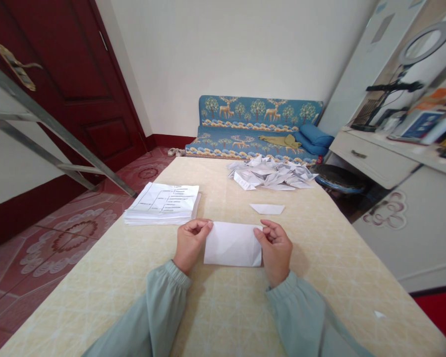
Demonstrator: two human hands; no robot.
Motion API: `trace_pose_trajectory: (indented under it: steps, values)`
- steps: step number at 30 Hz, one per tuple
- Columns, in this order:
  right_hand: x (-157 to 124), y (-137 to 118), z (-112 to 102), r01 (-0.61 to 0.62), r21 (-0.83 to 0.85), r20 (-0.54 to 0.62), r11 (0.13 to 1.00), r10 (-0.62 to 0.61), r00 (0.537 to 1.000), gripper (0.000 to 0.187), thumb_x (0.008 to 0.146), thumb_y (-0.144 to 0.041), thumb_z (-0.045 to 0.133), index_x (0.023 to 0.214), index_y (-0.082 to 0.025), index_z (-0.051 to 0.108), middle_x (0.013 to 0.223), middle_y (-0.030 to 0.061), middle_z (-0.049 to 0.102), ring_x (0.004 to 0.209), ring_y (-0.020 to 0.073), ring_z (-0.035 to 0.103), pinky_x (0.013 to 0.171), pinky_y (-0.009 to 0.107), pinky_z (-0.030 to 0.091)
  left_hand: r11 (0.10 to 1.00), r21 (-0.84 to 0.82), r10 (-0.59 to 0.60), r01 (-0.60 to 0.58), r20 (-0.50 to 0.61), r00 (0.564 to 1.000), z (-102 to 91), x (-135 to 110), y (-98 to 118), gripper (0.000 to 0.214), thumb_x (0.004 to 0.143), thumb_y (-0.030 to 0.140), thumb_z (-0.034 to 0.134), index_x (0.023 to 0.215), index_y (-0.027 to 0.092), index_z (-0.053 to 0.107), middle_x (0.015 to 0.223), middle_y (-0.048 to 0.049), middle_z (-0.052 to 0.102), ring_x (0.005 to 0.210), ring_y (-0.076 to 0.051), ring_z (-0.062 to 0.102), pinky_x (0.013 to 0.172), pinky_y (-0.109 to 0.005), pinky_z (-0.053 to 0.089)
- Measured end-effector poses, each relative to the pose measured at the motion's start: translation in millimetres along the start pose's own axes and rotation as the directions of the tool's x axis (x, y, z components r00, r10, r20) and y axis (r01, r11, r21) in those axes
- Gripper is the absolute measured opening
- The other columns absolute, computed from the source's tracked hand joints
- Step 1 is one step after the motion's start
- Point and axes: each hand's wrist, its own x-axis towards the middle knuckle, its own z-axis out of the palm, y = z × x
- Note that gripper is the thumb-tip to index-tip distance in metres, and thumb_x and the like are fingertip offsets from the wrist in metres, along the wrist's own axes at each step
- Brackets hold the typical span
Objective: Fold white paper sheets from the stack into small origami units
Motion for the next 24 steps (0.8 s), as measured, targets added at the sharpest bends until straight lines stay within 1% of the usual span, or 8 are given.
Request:
trace_pose_trajectory:
  steps: [8,12,15,17,19,21,24]
  values:
    - [0,-2,1,-0.005,-0.082,0.017,0.997,0.006,1.0,0.03,0.07,-0.028,0.068,0.095,-0.015,0.059,0.059,-0.0057,0.051,0.053,0.0094,0.047,0.052,0.021,0.038,0.997,0.072,-0.018,0.018,0.004,1.0,2.3,1,-3,0.018,0.067,0.028,0.067,0.057,0.014,0.06,0.069,-0.0043,0.069,0.065,-0.015,0.062,0.06,-0.024,0.047]
    - [0,-1,1,-0.001,-0.139,0.052,0.99,0.009,0.999,0.028,0.071,-0.026,0.066,0.095,-0.016,0.057,0.057,-0.0066,0.05,0.052,0.0097,0.047,0.052,0.021,0.038,0.994,0.107,-0.031,0.029,0.017,0.999,2.4,1,-8,0.019,0.066,0.025,0.065,0.054,0.015,0.054,0.061,-0.0014,0.064,0.058,-0.012,0.058,0.056,-0.022,0.044]
    - [2,3,0,0.004,-0.203,0.093,0.979,0.015,0.996,0.026,0.071,-0.024,0.064,0.094,-0.016,0.057,0.057,-0.0074,0.048,0.052,0.0101,0.048,0.053,0.022,0.039,0.983,0.183,-0.022,0.012,0.049,0.999,1.2,2,-14,0.017,0.066,0.023,0.064,0.056,0.016,0.051,0.058,0.0009,0.06,0.054,-0.011,0.056,0.053,-0.021,0.043]
    - [3,7,-1,0.016,-0.262,0.126,0.965,0.017,0.992,0.025,0.071,-0.024,0.063,0.094,-0.017,0.057,0.056,-0.0078,0.047,0.052,0.0106,0.049,0.053,0.022,0.04,0.962,0.272,0.003,-0.027,0.088,0.996,0.1,2,-16,0.014,0.066,0.021,0.062,0.06,0.017,0.05,0.057,0.0016,0.059,0.053,-0.012,0.056,0.052,-0.021,0.042]
    - [5,10,-2,0.041,-0.356,0.157,0.934,0.016,0.987,0.024,0.07,-0.023,0.061,0.094,-0.018,0.058,0.057,-0.0073,0.049,0.052,0.0113,0.051,0.054,0.023,0.041,0.923,0.375,0.036,-0.087,0.141,0.989,-0.9,2,-16,0.008,0.068,0.018,0.058,0.064,0.017,0.051,0.057,0.0023,0.058,0.052,-0.012,0.056,0.051,-0.021,0.041]
    - [5,10,-3,0.078,-0.482,0.185,0.873,0.014,0.983,0.021,0.07,-0.022,0.06,0.091,-0.02,0.061,0.058,-0.006,0.053,0.054,0.0123,0.053,0.055,0.023,0.041,0.867,0.474,0.068,-0.156,0.198,0.978,-1.4,0,-14,0.004,0.069,0.015,0.055,0.07,0.018,0.052,0.057,0.0032,0.058,0.052,-0.012,0.056,0.051,-0.021,0.04]
    - [6,7,-1,0.128,-0.635,0.222,0.761,0.021,0.975,0.014,0.069,-0.022,0.058,0.081,-0.022,0.065,0.061,-0.0033,0.059,0.056,0.0137,0.056,0.055,0.024,0.04,0.761,0.604,0.1,-0.237,0.252,0.963,-1.2,-2,-9,0.01,0.071,0.012,0.053,0.077,0.02,0.054,0.059,0.0031,0.06,0.054,-0.013,0.057,0.053,-0.021,0.038]
